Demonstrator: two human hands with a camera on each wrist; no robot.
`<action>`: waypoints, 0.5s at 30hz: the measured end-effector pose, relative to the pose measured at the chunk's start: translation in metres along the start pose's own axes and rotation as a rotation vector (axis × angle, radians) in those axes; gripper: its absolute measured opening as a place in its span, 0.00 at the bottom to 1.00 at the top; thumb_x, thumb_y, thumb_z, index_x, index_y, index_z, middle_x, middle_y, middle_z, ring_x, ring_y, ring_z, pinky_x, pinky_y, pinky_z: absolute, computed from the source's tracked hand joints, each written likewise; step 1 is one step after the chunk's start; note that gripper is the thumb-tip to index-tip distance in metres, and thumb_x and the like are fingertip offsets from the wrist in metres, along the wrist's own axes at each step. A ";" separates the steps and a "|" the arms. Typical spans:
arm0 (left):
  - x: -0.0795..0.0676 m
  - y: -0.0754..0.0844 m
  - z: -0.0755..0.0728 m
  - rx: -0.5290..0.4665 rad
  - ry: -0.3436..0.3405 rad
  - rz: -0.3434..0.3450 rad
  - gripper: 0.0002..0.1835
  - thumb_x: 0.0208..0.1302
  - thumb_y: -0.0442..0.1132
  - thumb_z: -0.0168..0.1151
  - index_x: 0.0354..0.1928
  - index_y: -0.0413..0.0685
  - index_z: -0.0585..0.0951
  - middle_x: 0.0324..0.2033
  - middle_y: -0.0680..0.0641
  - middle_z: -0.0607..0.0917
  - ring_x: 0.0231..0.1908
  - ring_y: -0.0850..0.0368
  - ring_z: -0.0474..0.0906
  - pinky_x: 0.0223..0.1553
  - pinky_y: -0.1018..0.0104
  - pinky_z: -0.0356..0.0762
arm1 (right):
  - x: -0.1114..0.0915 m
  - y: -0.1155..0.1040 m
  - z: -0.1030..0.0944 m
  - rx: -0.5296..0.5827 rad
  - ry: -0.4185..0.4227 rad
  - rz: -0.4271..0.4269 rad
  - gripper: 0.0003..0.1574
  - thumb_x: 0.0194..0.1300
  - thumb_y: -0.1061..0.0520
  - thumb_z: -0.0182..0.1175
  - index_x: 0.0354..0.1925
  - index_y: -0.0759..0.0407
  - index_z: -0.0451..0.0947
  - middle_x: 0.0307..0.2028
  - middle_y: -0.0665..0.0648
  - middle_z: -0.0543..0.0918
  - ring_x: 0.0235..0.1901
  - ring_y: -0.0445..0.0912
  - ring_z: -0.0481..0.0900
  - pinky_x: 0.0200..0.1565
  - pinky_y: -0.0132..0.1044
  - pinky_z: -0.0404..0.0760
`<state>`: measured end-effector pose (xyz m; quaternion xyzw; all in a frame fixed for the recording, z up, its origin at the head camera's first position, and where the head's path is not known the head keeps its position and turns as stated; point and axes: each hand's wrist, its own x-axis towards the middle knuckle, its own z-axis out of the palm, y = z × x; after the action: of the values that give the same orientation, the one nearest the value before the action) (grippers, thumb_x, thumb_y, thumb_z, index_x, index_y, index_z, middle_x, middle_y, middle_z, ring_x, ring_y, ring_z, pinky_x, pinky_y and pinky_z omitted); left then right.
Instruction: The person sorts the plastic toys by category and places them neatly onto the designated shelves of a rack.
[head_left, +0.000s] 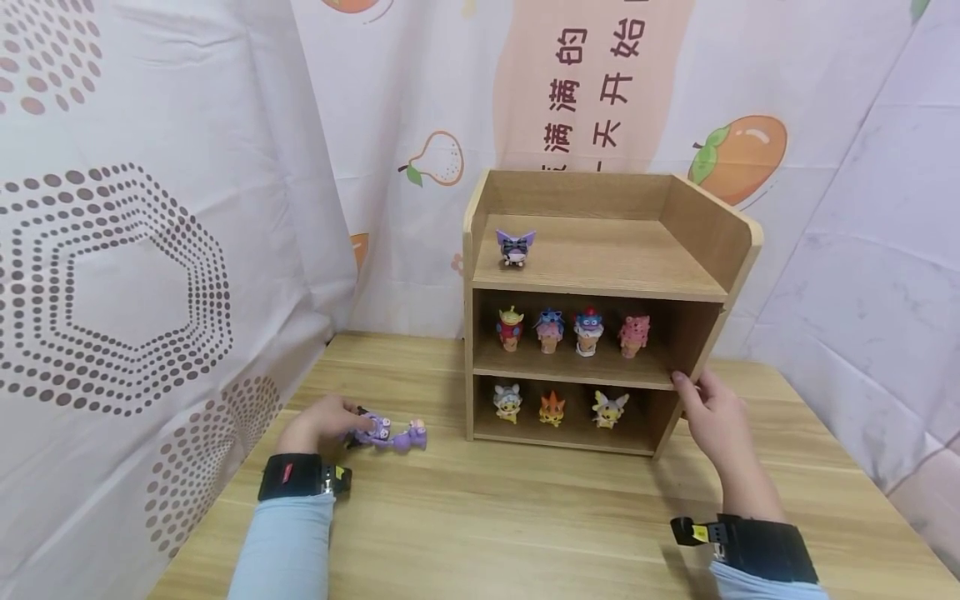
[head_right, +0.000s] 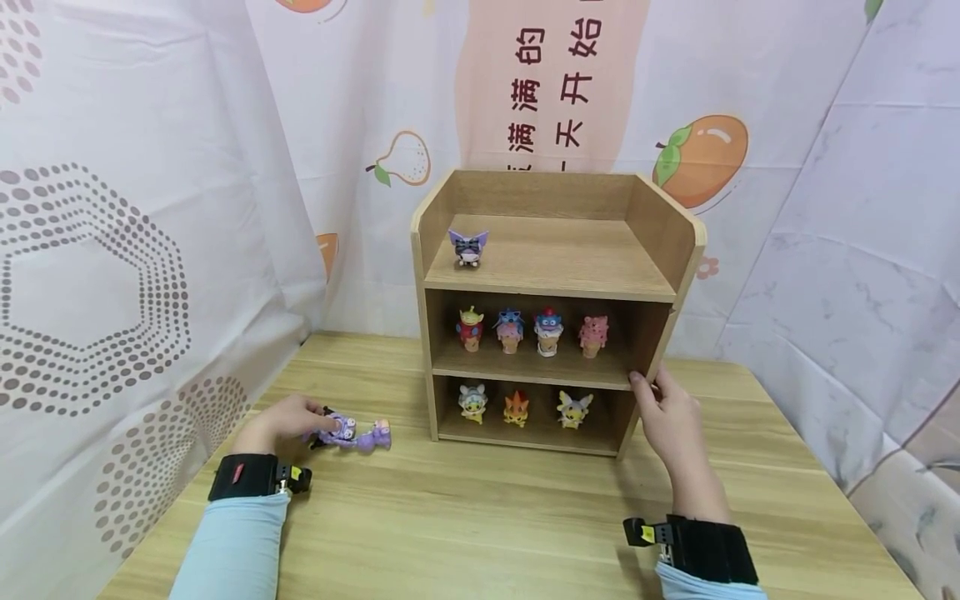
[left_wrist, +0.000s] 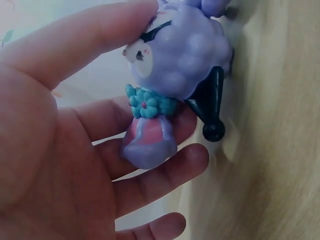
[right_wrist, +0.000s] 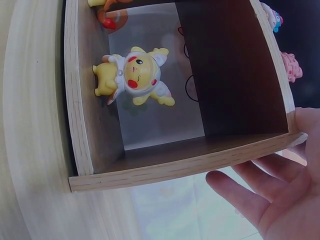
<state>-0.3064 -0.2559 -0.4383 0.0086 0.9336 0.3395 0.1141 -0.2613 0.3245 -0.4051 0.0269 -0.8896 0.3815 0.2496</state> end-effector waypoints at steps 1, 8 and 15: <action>0.001 0.000 0.001 -0.002 0.003 0.005 0.18 0.56 0.50 0.75 0.31 0.43 0.82 0.29 0.46 0.81 0.32 0.50 0.75 0.32 0.59 0.73 | 0.000 0.000 0.000 -0.005 0.006 -0.002 0.29 0.80 0.44 0.49 0.59 0.66 0.77 0.52 0.74 0.82 0.49 0.65 0.83 0.32 0.21 0.75; 0.006 0.000 0.002 -0.020 0.048 0.016 0.19 0.55 0.48 0.77 0.30 0.42 0.78 0.27 0.46 0.79 0.29 0.51 0.73 0.28 0.60 0.71 | 0.000 0.000 0.001 -0.009 0.024 -0.011 0.27 0.80 0.44 0.49 0.55 0.66 0.78 0.52 0.74 0.82 0.49 0.65 0.83 0.31 0.20 0.75; 0.009 0.001 0.003 -0.015 0.101 -0.020 0.23 0.53 0.49 0.78 0.38 0.39 0.78 0.34 0.43 0.82 0.36 0.47 0.76 0.36 0.55 0.76 | 0.000 0.000 0.000 -0.007 0.012 -0.003 0.28 0.80 0.43 0.49 0.57 0.66 0.77 0.54 0.74 0.81 0.50 0.66 0.83 0.32 0.21 0.76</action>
<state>-0.3148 -0.2522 -0.4423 -0.0185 0.9357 0.3453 0.0702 -0.2611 0.3240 -0.4054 0.0249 -0.8894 0.3783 0.2555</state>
